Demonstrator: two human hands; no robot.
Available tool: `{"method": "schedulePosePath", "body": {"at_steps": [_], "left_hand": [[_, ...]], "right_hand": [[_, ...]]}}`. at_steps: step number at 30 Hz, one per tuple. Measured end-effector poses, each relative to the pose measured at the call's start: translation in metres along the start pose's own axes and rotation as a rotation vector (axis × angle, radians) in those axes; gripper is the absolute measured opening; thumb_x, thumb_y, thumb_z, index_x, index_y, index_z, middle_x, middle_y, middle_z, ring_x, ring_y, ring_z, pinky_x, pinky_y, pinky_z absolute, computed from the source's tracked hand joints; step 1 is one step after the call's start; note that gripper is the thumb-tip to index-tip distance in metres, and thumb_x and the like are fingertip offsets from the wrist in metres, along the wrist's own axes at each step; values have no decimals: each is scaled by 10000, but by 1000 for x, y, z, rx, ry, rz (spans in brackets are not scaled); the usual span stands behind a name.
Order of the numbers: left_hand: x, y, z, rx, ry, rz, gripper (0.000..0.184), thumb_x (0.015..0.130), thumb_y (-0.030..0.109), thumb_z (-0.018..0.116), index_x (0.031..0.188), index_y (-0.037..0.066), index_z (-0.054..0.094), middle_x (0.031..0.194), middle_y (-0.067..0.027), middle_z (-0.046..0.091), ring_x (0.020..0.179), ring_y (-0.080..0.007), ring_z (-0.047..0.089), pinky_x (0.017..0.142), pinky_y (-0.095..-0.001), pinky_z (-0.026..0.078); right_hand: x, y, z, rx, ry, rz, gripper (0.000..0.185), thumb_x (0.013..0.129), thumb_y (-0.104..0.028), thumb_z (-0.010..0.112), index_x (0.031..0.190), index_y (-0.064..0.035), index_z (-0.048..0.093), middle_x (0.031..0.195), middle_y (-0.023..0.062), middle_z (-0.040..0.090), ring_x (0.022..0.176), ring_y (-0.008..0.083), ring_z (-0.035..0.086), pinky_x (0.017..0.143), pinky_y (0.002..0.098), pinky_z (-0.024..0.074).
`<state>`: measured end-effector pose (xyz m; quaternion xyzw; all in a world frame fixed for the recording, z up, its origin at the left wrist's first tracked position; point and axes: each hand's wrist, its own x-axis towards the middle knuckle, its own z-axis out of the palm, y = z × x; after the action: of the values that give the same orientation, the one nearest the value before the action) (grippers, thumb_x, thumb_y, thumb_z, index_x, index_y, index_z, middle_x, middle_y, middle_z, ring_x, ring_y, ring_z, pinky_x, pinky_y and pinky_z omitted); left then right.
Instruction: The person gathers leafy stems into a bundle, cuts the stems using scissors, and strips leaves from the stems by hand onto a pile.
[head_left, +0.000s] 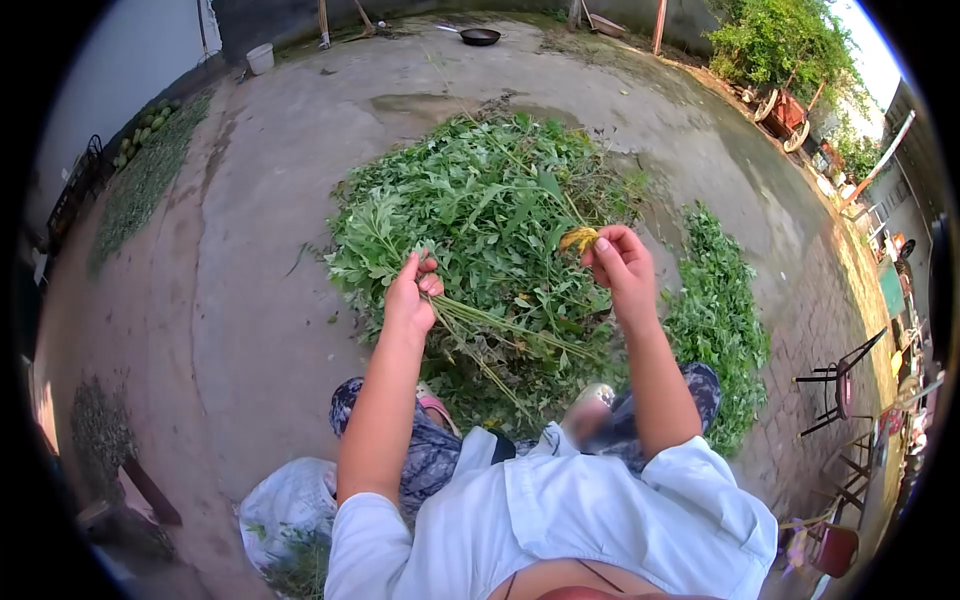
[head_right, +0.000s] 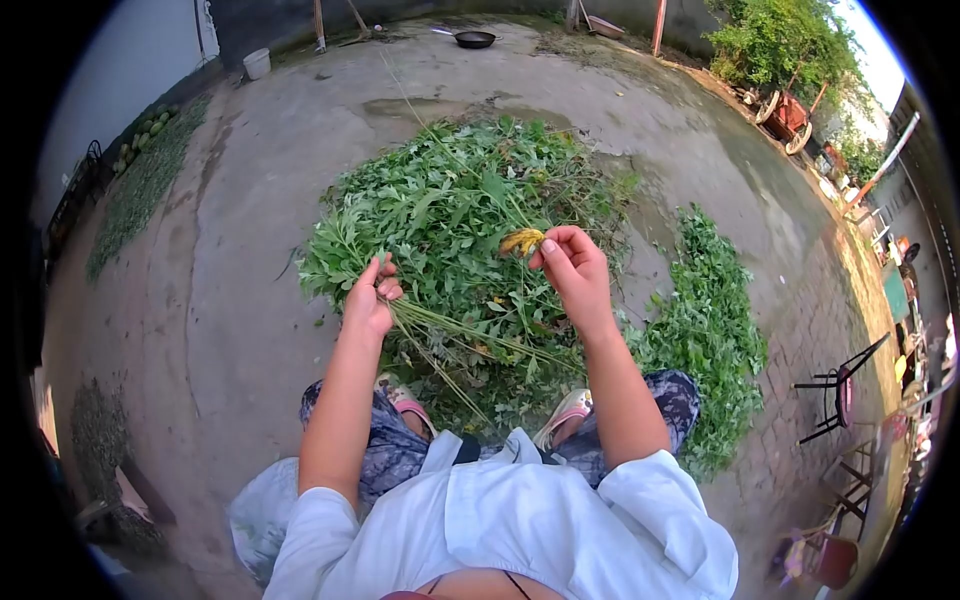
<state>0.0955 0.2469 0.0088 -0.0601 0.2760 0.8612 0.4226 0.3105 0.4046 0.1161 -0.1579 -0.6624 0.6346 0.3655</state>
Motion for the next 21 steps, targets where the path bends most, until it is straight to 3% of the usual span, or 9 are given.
{"method": "schedulePosePath", "body": {"at_steps": [3,4,8,10,11,13,15,18,21], "left_hand": [[-15,-3,4,7,-56,-98,213,911,213,422,1005,34,489,788,-72,545,515,-86,358,464,-226,315],[-24,-5,10,52,-124,-114,236,915,225,407,1052,46,475,877,-108,572,558,-99,417,498,-236,367],[-38,-6,26,132,-228,-132,293,904,198,415,1163,63,447,990,-110,572,695,-133,523,603,-258,448],[-43,-4,31,172,-282,-122,309,894,180,427,1176,53,444,992,-92,561,684,-114,500,597,-244,438],[-44,-4,33,213,-338,-117,327,884,162,439,1189,44,441,994,-74,551,674,-96,478,592,-231,428],[-48,-5,36,216,-408,-90,345,867,130,462,1200,41,439,975,-42,536,647,-79,437,567,-218,393],[-52,-6,40,170,-402,-61,296,838,142,536,1110,26,514,835,-1,523,601,-70,393,538,-218,345],[-53,-7,46,254,-318,-3,257,823,162,570,1039,23,562,777,12,491,583,-63,388,519,-218,332],[-44,-10,40,287,-316,-2,278,851,211,543,1058,26,538,826,19,465,573,-57,362,519,-207,337]], "right_hand": [[-5,7,12,-32,-18,-15,90,855,-101,509,906,-28,496,712,18,576,520,4,391,459,153,298],[-6,11,18,-101,-2,-60,88,853,-94,512,903,-23,500,707,12,576,546,10,417,480,159,319],[-13,25,35,-371,21,-188,76,833,-86,539,857,-15,525,667,9,564,582,49,487,514,197,378],[-17,29,44,-559,33,-246,73,806,-91,565,832,-28,540,646,46,549,537,109,504,502,232,396],[-19,28,48,-716,22,-360,69,788,-93,576,826,-45,545,676,63,559,551,174,533,508,260,419],[-21,28,58,-859,-11,-506,74,759,-89,591,813,-60,549,711,64,571,602,221,555,525,291,439],[-21,30,64,-889,-34,-577,77,749,-86,594,809,-65,550,712,64,569,624,229,559,528,301,443],[-24,35,71,-905,-88,-656,87,732,-80,599,804,-71,552,709,64,563,649,238,562,531,317,444],[-25,42,73,-869,-109,-675,73,750,-75,592,810,-63,550,696,61,549,618,211,554,518,294,436]]}}
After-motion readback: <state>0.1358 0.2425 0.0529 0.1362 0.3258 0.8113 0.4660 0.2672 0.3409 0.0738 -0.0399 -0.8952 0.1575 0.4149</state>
